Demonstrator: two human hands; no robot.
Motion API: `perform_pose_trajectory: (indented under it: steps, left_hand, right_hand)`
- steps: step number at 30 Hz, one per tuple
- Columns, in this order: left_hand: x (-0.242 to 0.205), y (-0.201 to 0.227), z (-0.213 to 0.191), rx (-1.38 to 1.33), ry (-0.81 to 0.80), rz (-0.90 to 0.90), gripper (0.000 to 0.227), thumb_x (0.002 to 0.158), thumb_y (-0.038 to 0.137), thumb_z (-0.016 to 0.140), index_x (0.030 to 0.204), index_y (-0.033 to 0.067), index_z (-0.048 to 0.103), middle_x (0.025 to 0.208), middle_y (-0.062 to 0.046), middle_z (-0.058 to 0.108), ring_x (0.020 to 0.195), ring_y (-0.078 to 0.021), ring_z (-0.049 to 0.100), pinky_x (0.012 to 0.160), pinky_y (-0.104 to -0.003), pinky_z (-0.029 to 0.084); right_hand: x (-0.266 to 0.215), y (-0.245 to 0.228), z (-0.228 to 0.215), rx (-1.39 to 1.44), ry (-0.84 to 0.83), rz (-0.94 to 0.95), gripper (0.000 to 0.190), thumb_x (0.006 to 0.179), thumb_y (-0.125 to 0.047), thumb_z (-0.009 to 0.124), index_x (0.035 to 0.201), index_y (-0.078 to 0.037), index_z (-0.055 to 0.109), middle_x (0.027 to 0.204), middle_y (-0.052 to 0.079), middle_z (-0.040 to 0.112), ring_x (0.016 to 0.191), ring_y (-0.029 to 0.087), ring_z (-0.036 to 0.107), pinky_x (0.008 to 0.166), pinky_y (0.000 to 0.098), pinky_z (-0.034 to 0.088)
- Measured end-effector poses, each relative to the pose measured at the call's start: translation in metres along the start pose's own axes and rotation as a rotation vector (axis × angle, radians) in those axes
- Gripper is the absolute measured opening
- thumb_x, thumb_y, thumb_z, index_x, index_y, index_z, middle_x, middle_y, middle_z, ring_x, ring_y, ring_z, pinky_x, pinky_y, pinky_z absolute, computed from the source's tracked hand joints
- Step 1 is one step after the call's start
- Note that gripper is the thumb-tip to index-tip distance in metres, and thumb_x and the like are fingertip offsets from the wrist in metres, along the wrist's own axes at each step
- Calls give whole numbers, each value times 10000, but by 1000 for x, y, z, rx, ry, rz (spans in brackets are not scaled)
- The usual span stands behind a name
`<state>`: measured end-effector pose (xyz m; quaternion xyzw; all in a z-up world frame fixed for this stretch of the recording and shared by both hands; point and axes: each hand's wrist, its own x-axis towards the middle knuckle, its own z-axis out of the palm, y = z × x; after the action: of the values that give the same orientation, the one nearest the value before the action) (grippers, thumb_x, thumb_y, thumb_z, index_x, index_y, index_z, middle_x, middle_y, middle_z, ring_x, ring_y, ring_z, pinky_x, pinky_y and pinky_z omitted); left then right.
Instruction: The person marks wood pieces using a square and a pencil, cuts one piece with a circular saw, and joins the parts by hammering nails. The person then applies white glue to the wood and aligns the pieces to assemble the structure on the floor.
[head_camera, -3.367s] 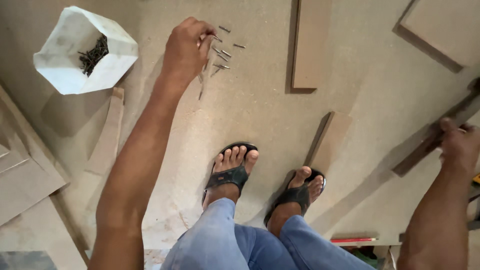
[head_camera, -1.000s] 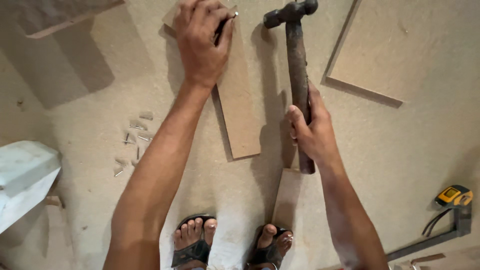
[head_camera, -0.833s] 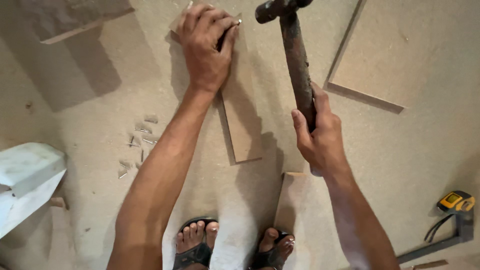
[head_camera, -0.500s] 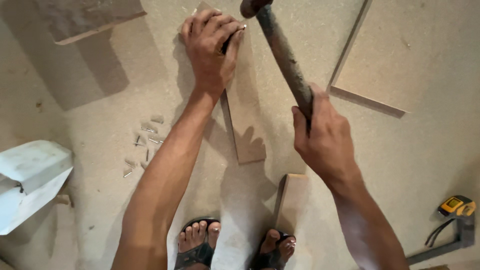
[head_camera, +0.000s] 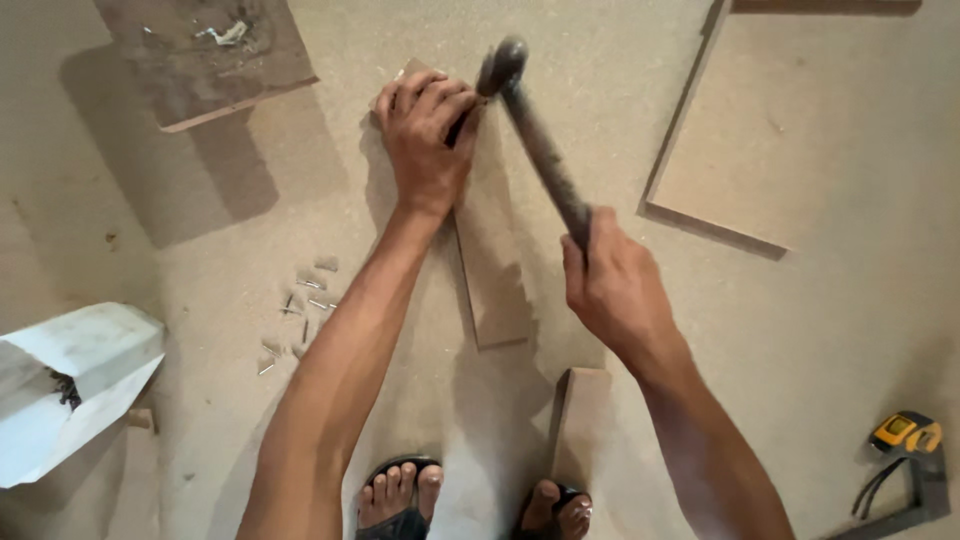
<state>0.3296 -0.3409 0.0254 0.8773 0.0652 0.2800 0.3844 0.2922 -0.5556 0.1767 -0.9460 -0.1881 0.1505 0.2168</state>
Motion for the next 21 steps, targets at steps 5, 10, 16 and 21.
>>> perform_pose_trajectory:
  steps: [5,10,16,21]
  left_hand:
    - [-3,-1,-4,-42,-55,-11,181,914,123,818,1067,54,749,1183,-55,700,1242,-288,577,1140,-522,320]
    - [-39,21,-23,50,-72,218,215,970,30,738,1169,-2,662,1421,-163,633,1397,-353,519,1233,-486,414]
    - [-85,56,-41,112,-412,240,450,907,298,732,1271,36,694,1451,-195,537,1410,-365,439,1215,-553,292]
    - [-88,65,-53,110,-413,210,439,969,337,724,1311,66,682,1488,-161,536,1467,-329,413,1255,-538,275]
  right_hand:
    - [-2,-1,-4,102,139,-24,308,1016,-101,647,1252,17,488,789,238,630,670,449,646,566,516,485]
    - [-22,-13,-26,156,376,-187,343,1028,-95,629,1294,45,463,817,212,637,635,372,668,543,454,507]
    - [-11,-8,-1,80,331,-190,305,1004,-93,659,1225,46,503,807,229,639,670,414,660,564,479,514]
    - [0,-1,3,40,150,-86,253,983,-110,678,1125,42,535,745,240,639,663,449,640,576,520,497]
